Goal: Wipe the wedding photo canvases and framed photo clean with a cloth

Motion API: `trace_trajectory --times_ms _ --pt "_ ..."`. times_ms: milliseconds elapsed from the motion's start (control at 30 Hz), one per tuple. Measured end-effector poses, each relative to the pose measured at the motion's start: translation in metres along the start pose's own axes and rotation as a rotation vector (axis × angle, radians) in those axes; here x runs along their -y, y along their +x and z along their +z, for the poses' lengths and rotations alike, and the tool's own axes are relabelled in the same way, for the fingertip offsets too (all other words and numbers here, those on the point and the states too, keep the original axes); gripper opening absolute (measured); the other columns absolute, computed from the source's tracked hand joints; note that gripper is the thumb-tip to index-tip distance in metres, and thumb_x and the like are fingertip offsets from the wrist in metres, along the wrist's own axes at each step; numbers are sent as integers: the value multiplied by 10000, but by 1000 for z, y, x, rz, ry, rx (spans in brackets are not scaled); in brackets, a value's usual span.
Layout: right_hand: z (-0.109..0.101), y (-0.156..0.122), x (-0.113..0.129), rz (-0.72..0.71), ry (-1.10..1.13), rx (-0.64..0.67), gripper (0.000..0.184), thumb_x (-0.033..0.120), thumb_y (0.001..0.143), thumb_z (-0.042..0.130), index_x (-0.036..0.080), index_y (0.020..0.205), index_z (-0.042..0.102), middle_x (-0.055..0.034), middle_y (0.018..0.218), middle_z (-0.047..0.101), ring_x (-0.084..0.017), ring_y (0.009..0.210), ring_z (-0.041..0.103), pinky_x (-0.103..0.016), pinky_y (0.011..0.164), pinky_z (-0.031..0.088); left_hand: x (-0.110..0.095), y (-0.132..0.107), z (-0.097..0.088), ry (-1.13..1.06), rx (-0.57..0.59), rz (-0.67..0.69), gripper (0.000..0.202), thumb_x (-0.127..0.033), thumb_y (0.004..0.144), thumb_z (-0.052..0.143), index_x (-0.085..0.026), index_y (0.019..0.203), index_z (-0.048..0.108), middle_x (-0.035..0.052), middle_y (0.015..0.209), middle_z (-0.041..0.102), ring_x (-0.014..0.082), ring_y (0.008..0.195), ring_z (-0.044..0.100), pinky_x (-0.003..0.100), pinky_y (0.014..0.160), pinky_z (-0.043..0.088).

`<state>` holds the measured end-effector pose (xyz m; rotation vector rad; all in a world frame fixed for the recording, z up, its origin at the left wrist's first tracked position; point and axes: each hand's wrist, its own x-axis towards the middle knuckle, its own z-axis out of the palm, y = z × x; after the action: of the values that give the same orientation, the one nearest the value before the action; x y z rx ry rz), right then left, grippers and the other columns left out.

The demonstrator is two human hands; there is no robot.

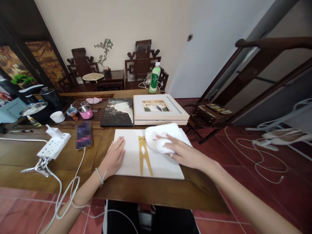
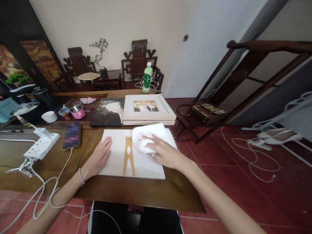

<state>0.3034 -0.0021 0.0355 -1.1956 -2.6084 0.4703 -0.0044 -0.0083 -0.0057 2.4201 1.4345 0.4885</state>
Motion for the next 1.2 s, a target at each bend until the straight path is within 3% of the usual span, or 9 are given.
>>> trace_trajectory --times_ms 133,233,367,467,600,700,800,933,1200 --pt "5 24 -12 -83 -56 -37 281 47 689 427 192 846 610 -97 1445 427 -292 1410 155 -641 1101 122 0 0 -1 -8 -8 3 475 -301 986 255 -123 1418 344 140 1516 308 218 1429 211 479 1159 189" --pt "11 22 -9 -94 -95 -62 273 43 695 422 179 829 617 -114 1453 409 -301 1413 133 -674 1081 107 -1 0 -1 -14 -12 0 469 -297 987 259 -131 1415 349 135 1514 313 218 1427 218 484 1156 191" --pt "14 -6 12 -108 -83 -47 274 32 695 430 168 820 633 -115 1452 409 -296 1413 137 -655 1097 100 -1 0 -1 -14 -7 0 474 -302 989 253 -122 1417 347 137 1514 313 219 1427 219 484 1157 191" --pt "14 -36 37 -125 -26 -13 273 19 657 449 188 765 634 -65 1473 382 -285 1413 141 -621 1124 62 -1 0 -1 -16 -16 11 474 -304 989 253 -131 1419 348 136 1512 317 224 1426 222 490 1157 192" --pt "11 -72 67 -119 11 106 301 8 609 461 216 738 635 1 1490 349 -294 1402 188 -581 1153 75 -2 0 -2 -14 -10 4 479 -309 987 256 -112 1410 364 148 1504 330 233 1425 223 481 1159 189" --pt "5 -82 76 -97 3 161 324 5 613 465 233 761 640 25 1487 350 -292 1397 209 -541 1170 110 -2 0 -2 -8 -2 0 479 -307 988 253 -109 1409 364 147 1507 326 228 1427 215 473 1163 179" --pt "0 -70 70 -75 -3 160 326 5 651 451 221 803 642 6 1483 364 -282 1405 185 -545 1164 150 -2 0 -2 -1 1 -3 483 -299 988 244 -91 1409 359 154 1508 318 228 1428 215 482 1162 177" --pt "-3 -33 41 -51 -17 107 290 23 696 437 194 839 622 -52 1469 396 -274 1413 163 -584 1138 170 -2 0 -2 -11 -17 2 475 -297 987 249 -112 1409 361 145 1505 328 228 1423 231 489 1155 197" --pt "-8 34 -8 -26 -49 10 288 101 825 398 198 991 612 -115 1350 537 -285 1384 263 -610 1090 229 -2 1 -3 -21 -3 -7 474 -307 989 253 -120 1410 365 135 1509 325 221 1425 225 476 1164 184"
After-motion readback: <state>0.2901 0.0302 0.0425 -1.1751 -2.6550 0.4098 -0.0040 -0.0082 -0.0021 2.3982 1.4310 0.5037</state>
